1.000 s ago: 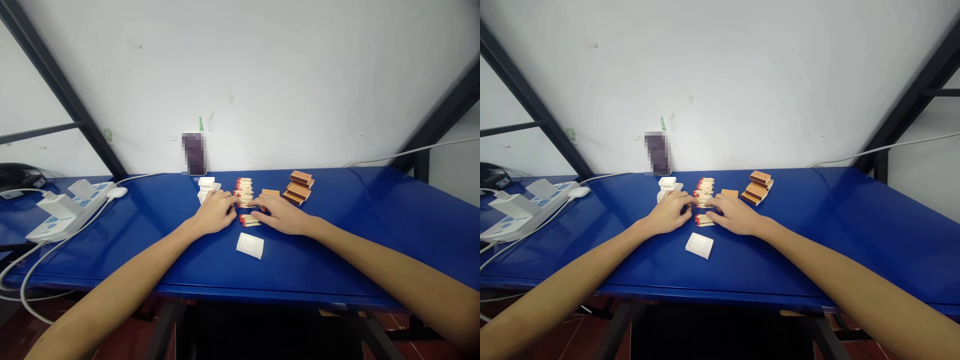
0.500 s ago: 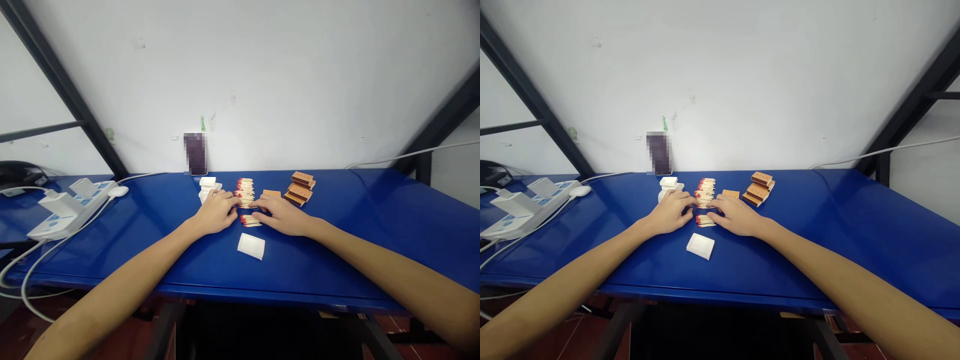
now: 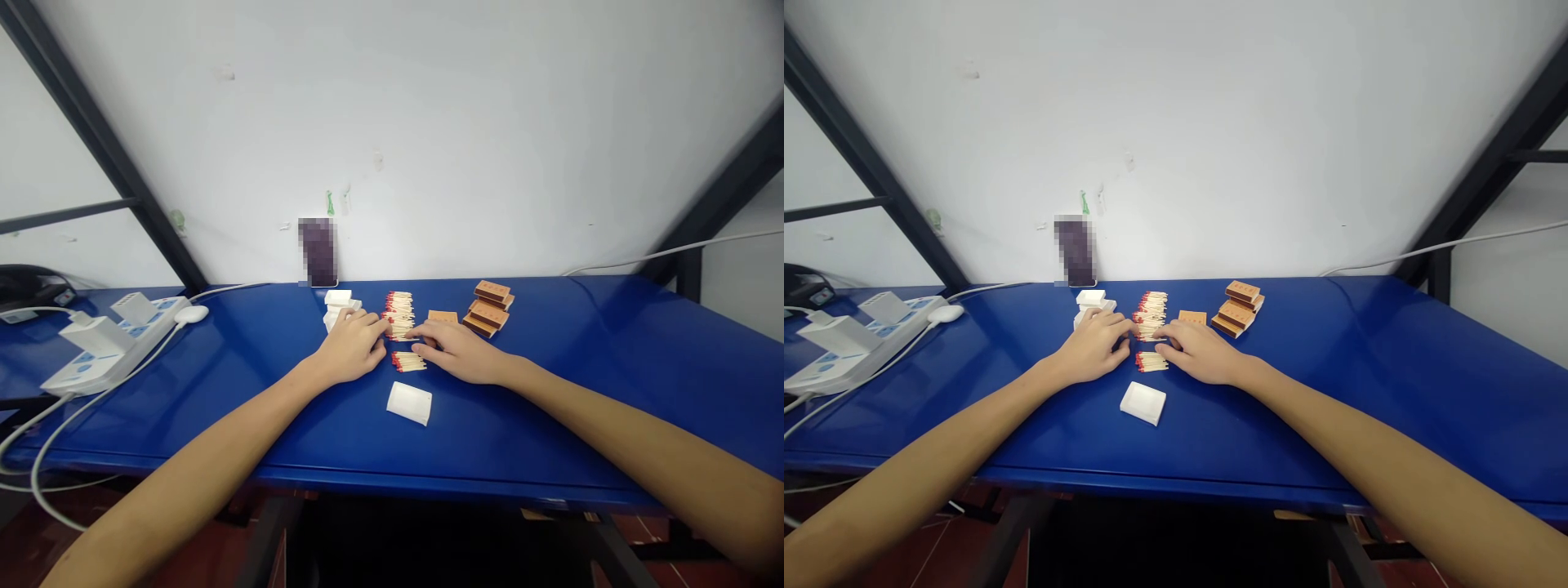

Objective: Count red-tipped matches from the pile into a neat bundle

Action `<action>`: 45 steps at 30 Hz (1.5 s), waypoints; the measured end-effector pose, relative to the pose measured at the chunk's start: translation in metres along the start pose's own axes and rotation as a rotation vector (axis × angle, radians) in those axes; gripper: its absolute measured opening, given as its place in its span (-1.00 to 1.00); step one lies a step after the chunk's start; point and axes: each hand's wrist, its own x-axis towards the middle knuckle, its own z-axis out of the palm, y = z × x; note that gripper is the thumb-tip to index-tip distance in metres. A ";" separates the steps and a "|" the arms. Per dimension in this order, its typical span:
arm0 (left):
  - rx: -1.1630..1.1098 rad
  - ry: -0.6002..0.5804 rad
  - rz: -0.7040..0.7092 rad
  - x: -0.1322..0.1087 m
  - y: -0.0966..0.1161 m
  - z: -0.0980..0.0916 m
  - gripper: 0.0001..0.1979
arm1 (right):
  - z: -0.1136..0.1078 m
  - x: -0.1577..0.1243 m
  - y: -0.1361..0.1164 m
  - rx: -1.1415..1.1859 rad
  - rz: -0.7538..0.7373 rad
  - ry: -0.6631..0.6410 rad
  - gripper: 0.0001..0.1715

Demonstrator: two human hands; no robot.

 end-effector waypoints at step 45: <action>-0.034 -0.077 0.090 -0.001 -0.002 -0.001 -0.58 | 0.002 0.000 0.001 -0.004 -0.038 0.030 -0.72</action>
